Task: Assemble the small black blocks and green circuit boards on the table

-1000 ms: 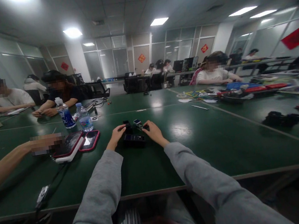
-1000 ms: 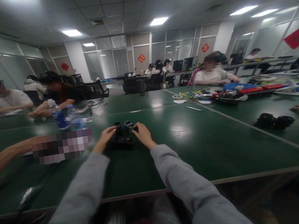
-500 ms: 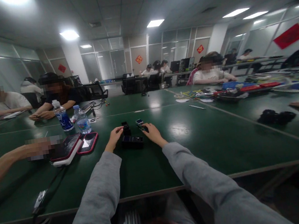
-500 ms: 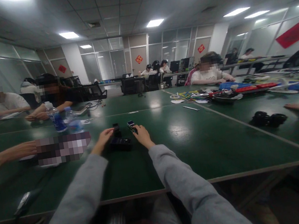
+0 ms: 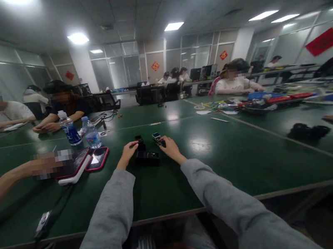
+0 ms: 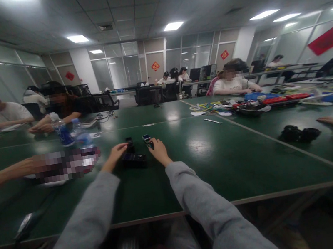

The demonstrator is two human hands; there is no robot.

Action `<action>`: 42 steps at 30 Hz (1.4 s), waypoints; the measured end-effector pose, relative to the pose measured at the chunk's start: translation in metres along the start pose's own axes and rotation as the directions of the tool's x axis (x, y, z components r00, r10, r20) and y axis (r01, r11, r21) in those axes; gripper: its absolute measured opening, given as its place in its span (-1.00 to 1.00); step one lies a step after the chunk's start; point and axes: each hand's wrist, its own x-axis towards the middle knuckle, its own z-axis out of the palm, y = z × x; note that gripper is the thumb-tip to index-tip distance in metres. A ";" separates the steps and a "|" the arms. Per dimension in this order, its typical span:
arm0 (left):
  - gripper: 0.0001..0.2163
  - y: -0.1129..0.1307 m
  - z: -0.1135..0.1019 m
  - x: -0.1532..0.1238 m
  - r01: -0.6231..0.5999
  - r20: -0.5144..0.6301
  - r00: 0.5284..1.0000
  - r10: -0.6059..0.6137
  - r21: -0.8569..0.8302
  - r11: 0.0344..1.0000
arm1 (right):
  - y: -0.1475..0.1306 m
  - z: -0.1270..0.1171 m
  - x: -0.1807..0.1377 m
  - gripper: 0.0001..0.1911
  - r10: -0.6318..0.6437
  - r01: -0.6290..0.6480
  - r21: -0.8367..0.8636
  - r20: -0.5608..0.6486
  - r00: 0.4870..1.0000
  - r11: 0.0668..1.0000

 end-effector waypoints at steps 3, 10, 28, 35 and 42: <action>-0.77 -0.002 0.000 0.001 0.006 0.001 1.000 -0.006 -0.010 1.000 | 0.000 0.000 0.001 -0.69 -0.006 0.006 -0.015 0.012 1.000 1.000; -0.76 -0.005 -0.001 0.002 0.005 0.020 1.000 -0.005 -0.001 1.000 | -0.002 0.001 0.001 -0.56 0.005 -0.005 -0.032 -0.005 1.000 0.999; -0.71 -0.004 -0.002 0.003 0.019 0.037 0.999 -0.019 -0.020 1.000 | 0.002 0.006 0.004 -0.57 0.108 -0.110 -0.050 -0.027 0.994 0.993; -0.67 -0.002 -0.002 0.002 0.038 0.050 0.998 -0.037 -0.028 0.999 | 0.003 0.005 0.005 -0.56 0.124 -0.125 -0.044 -0.026 0.992 0.991; -0.65 -0.006 -0.004 0.002 0.045 0.061 0.997 -0.043 -0.028 0.999 | 0.005 0.006 0.005 -0.56 0.146 -0.146 -0.009 -0.017 0.989 0.989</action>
